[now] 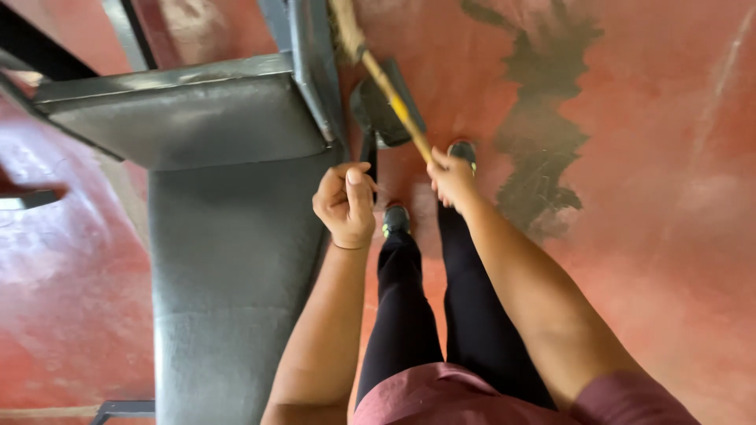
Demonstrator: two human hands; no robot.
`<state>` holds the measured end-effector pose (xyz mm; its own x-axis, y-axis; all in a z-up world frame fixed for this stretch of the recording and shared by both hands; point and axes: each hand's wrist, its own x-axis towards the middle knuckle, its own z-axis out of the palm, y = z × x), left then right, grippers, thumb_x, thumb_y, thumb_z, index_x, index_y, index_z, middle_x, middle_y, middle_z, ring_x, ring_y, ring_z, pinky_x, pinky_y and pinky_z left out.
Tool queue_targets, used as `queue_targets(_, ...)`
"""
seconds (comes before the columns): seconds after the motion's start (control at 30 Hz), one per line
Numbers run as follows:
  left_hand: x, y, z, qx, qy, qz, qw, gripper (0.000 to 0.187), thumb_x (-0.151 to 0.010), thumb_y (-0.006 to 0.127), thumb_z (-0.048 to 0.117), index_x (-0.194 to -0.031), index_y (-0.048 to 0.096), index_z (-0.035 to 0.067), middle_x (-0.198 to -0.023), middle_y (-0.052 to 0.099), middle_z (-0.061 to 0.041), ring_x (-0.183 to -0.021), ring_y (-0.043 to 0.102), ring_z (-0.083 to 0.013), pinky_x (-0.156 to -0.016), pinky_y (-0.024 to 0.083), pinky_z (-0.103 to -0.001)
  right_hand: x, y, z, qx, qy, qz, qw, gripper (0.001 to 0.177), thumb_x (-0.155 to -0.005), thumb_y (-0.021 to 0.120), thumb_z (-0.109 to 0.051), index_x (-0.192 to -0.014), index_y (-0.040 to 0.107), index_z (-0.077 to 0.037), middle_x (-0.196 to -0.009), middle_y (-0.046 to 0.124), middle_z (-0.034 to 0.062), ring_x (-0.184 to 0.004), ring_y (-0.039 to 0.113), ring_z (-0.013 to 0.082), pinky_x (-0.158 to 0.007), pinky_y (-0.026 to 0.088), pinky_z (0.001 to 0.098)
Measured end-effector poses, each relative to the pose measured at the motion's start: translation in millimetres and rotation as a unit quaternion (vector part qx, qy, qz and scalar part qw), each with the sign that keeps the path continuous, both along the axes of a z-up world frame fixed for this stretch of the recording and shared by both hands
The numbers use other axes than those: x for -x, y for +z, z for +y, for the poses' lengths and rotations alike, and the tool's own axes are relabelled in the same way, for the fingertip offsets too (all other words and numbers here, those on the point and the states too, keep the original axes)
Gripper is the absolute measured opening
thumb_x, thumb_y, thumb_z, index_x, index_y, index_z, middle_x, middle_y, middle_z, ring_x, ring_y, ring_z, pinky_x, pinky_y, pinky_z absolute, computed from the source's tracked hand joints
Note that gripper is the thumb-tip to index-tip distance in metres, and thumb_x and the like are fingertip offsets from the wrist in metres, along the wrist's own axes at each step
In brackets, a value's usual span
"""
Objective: Sweeping dust and debris into a dustpan on a gym floor.
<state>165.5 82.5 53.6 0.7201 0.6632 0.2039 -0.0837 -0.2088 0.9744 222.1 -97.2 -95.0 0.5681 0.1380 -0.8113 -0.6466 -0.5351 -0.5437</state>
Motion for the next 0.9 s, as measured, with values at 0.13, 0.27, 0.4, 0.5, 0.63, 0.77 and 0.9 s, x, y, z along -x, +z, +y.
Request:
queue_targets(0.13, -26.1, 4.0, -4.5, -0.048, 0.009, 0.054, 0.997, 0.014, -0.094, 0.071, 0.006, -0.082, 0.070, -0.001, -0.039, 0.040, 0.000, -0.038, 0.041, -0.0079, -0.045, 0.041, -0.023, -20.3, -75.7, -51.7, 0.023, -0.098, 0.012, 0.995, 0.041, -0.097, 0.066, -0.033, -0.137, 0.063, -0.026, -0.057, 0.064, 0.0129, -0.032, 0.055, 0.0227, -0.022, 0.047, 0.0319)
queue_targets(0.27, -50.0, 1.6, -21.1, 0.027, -0.005, 0.142, 0.990, 0.037, -0.089, 0.080, 0.008, -0.124, 0.066, 0.007, -0.069, 0.065, -0.007, -0.060, 0.066, -0.0160, -0.060, 0.053, -0.028, -13.6, -11.6, -55.5, 0.045, -0.181, -0.073, 0.980, 0.040, -0.099, 0.063, -0.027, -0.137, 0.063, -0.012, -0.056, 0.062, 0.0167, -0.026, 0.052, 0.0282, -0.019, 0.041, 0.0344)
queue_targets(0.4, -57.3, -2.9, -29.4, -0.028, 0.031, 0.209, 0.977, 0.039, -0.084, 0.084, 0.008, -0.121, 0.071, 0.007, -0.090, 0.073, -0.012, -0.087, 0.075, -0.0285, -0.081, 0.060, -0.039, 20.9, 52.5, -37.1, -0.020, -0.253, -0.026, 0.967, 0.041, -0.098, 0.065, -0.023, -0.138, 0.063, -0.014, -0.060, 0.064, 0.0126, -0.030, 0.053, 0.0231, -0.021, 0.043, 0.0284)
queue_targets(0.5, -53.1, -6.0, -24.3, -0.092, 0.049, 0.252, 0.962, 0.024, -0.082, 0.086, 0.012, -0.104, 0.076, 0.007, -0.085, 0.069, -0.013, -0.085, 0.072, -0.0328, -0.079, 0.058, -0.041, 2.3, 26.6, -40.6, -0.113, -0.199, 0.002, 0.974, 0.048, -0.096, 0.069, -0.020, -0.140, 0.058, -0.005, -0.056, 0.060, 0.0152, -0.025, 0.048, 0.0237, -0.017, 0.039, 0.0278)
queue_targets(0.63, -44.5, -16.9, -11.0, -0.116, 0.071, 0.395, 0.909, 0.021, -0.081, 0.086, 0.032, -0.096, 0.077, 0.020, -0.085, 0.070, -0.004, -0.086, 0.073, -0.0286, -0.079, 0.061, -0.041, -55.4, -91.6, -128.8, -0.199, -0.112, 0.367, 0.902, 0.047, -0.094, 0.059, -0.066, -0.100, 0.077, -0.023, -0.067, 0.071, 0.0145, -0.043, 0.064, 0.0296, -0.035, 0.057, 0.0481)
queue_targets(0.77, -48.6, -17.5, -6.9, -0.022, 0.059, 0.506, 0.860, 0.025, -0.085, 0.080, 0.044, -0.099, 0.077, 0.024, -0.094, 0.075, 0.002, -0.096, 0.074, -0.0232, -0.086, 0.060, -0.038, -55.6, -21.1, -182.2, 0.106, -0.130, 0.050, 0.985, 0.041, -0.095, 0.068, -0.036, -0.135, 0.064, -0.032, -0.063, 0.067, 0.0123, -0.034, 0.053, 0.0202, -0.025, 0.049, 0.0300)
queue_targets(0.9, -53.8, -9.8, -19.7, -0.027, 0.034, 0.589, 0.807, 0.030, -0.084, 0.076, 0.054, -0.094, 0.077, 0.026, -0.093, 0.074, 0.002, -0.095, 0.073, -0.0263, -0.088, 0.059, -0.042, -43.7, 43.5, -210.0, 0.082, -0.190, -0.029, 0.978, 0.044, -0.100, 0.062, -0.016, -0.142, 0.056, -0.007, -0.058, 0.060, 0.0180, -0.026, 0.045, 0.0236, -0.020, 0.041, 0.0336)
